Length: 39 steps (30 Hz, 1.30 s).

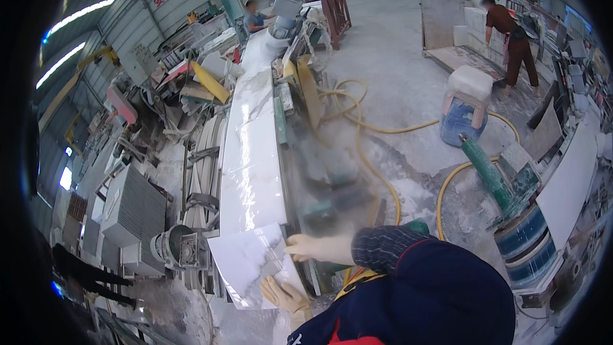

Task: The person repeatedly wipes the surface of a large white stone slab with a cloth while water sprays onto it. They move along the slab, wiping different sections and occasionally adjusting their grip on the cloth.

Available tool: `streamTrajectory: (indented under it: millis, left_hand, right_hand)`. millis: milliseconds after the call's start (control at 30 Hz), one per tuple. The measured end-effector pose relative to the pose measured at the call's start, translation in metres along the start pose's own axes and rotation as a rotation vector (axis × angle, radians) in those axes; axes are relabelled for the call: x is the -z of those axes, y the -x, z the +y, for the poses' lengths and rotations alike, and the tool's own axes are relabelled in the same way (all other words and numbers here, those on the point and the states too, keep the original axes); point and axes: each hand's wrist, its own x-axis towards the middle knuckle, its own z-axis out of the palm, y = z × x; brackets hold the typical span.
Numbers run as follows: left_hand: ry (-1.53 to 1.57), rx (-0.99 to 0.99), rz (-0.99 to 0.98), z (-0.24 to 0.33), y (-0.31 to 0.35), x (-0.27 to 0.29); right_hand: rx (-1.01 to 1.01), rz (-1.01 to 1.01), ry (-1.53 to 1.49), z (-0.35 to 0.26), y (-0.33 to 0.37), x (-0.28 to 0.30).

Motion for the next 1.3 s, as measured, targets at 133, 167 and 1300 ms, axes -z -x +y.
streamTrajectory:
  millis: [133,167,1300]
  left_hand:
    - [0.025,-0.066,0.037,-0.007,-0.001,0.001]
    - [0.017,-0.104,0.050,-0.010,0.001,0.004]
    - [1.345,0.544,-0.437,0.053,0.029,-0.069]
  right_hand:
    - [0.039,-0.063,-0.164,-0.005,-0.005,-0.013]
    - [0.017,-0.033,-0.160,-0.006,-0.007,-0.014]
    - [0.119,0.154,-0.627,0.112,0.351,0.102]
